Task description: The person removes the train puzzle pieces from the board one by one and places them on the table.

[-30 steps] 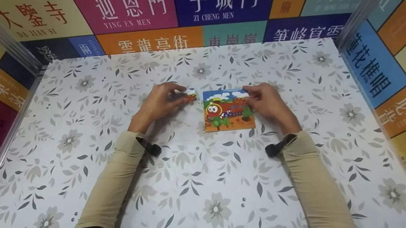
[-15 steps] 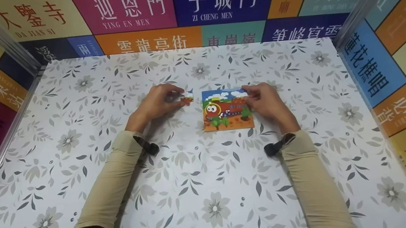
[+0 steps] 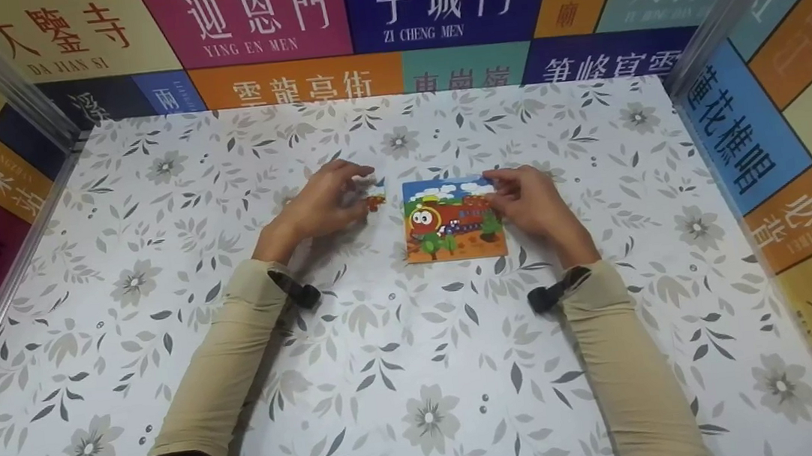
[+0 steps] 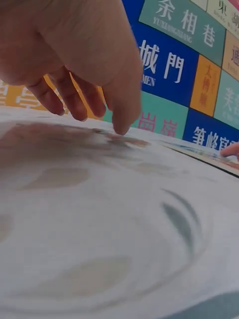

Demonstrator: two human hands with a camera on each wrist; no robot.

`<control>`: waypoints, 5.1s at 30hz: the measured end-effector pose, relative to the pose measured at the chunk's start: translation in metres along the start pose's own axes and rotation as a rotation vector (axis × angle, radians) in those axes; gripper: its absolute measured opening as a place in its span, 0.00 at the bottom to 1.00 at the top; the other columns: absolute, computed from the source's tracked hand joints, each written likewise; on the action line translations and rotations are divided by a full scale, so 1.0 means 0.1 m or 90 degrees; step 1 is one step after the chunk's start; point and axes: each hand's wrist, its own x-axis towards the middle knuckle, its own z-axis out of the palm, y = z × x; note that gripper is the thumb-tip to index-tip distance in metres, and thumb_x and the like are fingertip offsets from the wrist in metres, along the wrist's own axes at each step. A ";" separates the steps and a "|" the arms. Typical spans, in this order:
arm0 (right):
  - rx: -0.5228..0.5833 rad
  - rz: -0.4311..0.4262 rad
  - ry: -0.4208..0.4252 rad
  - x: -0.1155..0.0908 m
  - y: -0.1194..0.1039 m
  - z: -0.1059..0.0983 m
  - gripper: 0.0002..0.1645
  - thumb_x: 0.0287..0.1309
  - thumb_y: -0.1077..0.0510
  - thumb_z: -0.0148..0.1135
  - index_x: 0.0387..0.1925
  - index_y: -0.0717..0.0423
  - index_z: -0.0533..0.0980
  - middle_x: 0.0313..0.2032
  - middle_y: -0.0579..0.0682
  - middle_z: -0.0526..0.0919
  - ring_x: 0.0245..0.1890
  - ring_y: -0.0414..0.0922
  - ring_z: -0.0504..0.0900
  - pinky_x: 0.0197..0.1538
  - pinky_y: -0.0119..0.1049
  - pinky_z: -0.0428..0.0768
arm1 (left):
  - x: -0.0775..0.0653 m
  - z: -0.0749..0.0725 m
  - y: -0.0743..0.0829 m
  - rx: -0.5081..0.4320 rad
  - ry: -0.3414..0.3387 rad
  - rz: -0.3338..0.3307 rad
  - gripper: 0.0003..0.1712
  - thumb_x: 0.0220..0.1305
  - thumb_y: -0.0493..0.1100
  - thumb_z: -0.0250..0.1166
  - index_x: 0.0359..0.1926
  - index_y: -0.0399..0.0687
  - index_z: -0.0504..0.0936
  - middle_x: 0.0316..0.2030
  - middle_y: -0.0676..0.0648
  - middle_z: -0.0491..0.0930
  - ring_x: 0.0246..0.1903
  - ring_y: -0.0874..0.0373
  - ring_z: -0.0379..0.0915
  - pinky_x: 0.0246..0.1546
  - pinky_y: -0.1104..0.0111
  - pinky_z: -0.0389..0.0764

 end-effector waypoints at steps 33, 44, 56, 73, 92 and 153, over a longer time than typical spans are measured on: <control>-0.005 -0.006 0.008 0.00 -0.02 -0.01 0.32 0.77 0.54 0.65 0.77 0.55 0.73 0.61 0.64 0.82 0.61 0.60 0.83 0.67 0.54 0.80 | 0.45 0.56 0.57 -0.052 -0.126 -0.040 0.40 0.75 0.58 0.70 0.80 0.50 0.69 0.76 0.46 0.65 0.77 0.52 0.60 0.79 0.61 0.66; -0.006 -0.005 0.023 -0.04 0.00 -0.02 0.31 0.77 0.52 0.66 0.76 0.56 0.74 0.60 0.63 0.82 0.59 0.56 0.85 0.49 0.19 0.75 | 0.42 0.57 0.63 -0.028 -0.118 -0.038 0.34 0.77 0.57 0.67 0.76 0.49 0.72 0.74 0.47 0.68 0.77 0.53 0.61 0.79 0.62 0.66; -0.001 0.014 0.008 -0.02 -0.01 -0.01 0.32 0.78 0.53 0.65 0.78 0.53 0.73 0.61 0.61 0.80 0.61 0.55 0.83 0.61 0.37 0.80 | 0.41 0.57 0.78 0.091 -0.106 -0.033 0.32 0.80 0.56 0.64 0.75 0.45 0.74 0.75 0.42 0.70 0.75 0.47 0.65 0.76 0.59 0.70; 0.008 -0.010 0.012 0.01 -0.01 -0.02 0.32 0.78 0.56 0.65 0.78 0.55 0.72 0.62 0.64 0.80 0.63 0.60 0.83 0.69 0.55 0.80 | 0.54 0.52 0.93 0.116 -0.103 -0.045 0.32 0.73 0.63 0.70 0.59 0.42 0.81 0.58 0.43 0.80 0.63 0.46 0.73 0.65 0.59 0.75; 0.023 -0.010 0.006 0.01 0.01 0.00 0.33 0.77 0.52 0.66 0.77 0.54 0.73 0.61 0.61 0.80 0.60 0.55 0.85 0.50 0.16 0.77 | 0.60 0.54 0.81 -0.008 -0.077 -0.087 0.35 0.62 0.61 0.80 0.58 0.43 0.78 0.67 0.44 0.70 0.61 0.55 0.70 0.66 0.64 0.76; 0.013 -0.050 0.014 0.00 0.05 0.00 0.31 0.77 0.55 0.66 0.77 0.48 0.74 0.60 0.62 0.81 0.59 0.56 0.85 0.52 0.21 0.77 | 0.57 0.63 0.88 0.058 -0.060 -0.010 0.23 0.79 0.44 0.66 0.70 0.45 0.81 0.62 0.43 0.79 0.59 0.53 0.77 0.65 0.62 0.80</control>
